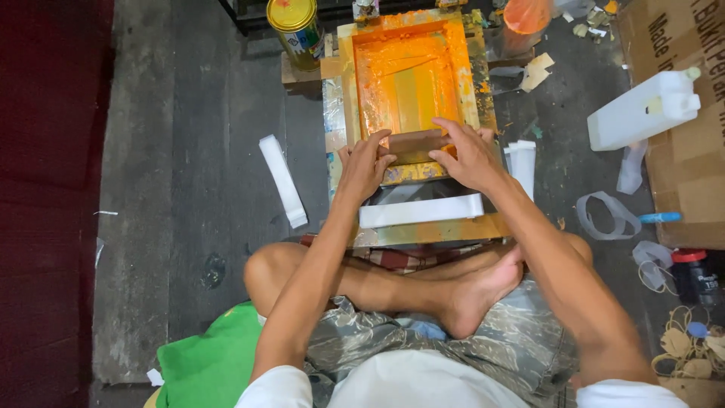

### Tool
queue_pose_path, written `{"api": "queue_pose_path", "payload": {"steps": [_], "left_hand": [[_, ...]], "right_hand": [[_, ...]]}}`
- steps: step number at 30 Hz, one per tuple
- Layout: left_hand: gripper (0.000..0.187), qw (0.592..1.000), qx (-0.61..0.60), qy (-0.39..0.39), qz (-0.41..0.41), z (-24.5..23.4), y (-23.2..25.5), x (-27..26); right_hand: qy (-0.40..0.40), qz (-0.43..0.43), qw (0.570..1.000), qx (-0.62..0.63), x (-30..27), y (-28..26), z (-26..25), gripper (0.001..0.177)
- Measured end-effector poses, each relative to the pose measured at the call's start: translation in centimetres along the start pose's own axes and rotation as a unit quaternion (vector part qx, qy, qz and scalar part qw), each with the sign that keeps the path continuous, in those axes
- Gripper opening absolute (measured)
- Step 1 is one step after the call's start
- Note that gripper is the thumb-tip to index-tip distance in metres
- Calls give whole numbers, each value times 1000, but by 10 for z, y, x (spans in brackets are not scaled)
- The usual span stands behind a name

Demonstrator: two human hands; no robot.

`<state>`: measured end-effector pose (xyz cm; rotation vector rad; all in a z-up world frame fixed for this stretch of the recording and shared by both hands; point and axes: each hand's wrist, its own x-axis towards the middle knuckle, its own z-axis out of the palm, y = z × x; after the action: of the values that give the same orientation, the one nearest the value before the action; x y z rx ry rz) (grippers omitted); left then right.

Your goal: The person sits on the floor and uses a roller to apply orange paint onto a screen printing frame. They then place a white rectangular object onto the frame and press it down to transfer the paint.

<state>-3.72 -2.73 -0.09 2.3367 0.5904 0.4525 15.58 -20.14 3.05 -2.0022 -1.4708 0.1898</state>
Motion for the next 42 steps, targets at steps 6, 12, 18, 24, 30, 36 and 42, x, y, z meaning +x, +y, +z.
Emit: {"api": "queue_pose_path", "payload": {"steps": [6, 12, 18, 24, 30, 36, 42], "left_hand": [[67, 1000, -6, -9, 7, -9, 6, 8], [77, 1000, 17, 22, 2, -1, -10, 41], [76, 993, 84, 70, 35, 0, -26, 89], [44, 978, 135, 156, 41, 8, -33, 133], [31, 980, 84, 172, 57, -3, -21, 133], [25, 989, 63, 136, 22, 1, -27, 123], [24, 994, 59, 92, 21, 3, -20, 69]], "right_hand": [[15, -3, 1000, -16, 13, 12, 11, 75], [19, 1, 1000, -23, 43, 28, 14, 75], [45, -29, 996, -73, 94, 51, 18, 65], [78, -6, 996, -47, 131, 54, 19, 56], [130, -76, 988, -36, 130, 65, 25, 25], [124, -65, 989, -44, 119, 68, 31, 18], [80, -59, 994, -47, 67, 47, 26, 29]]}}
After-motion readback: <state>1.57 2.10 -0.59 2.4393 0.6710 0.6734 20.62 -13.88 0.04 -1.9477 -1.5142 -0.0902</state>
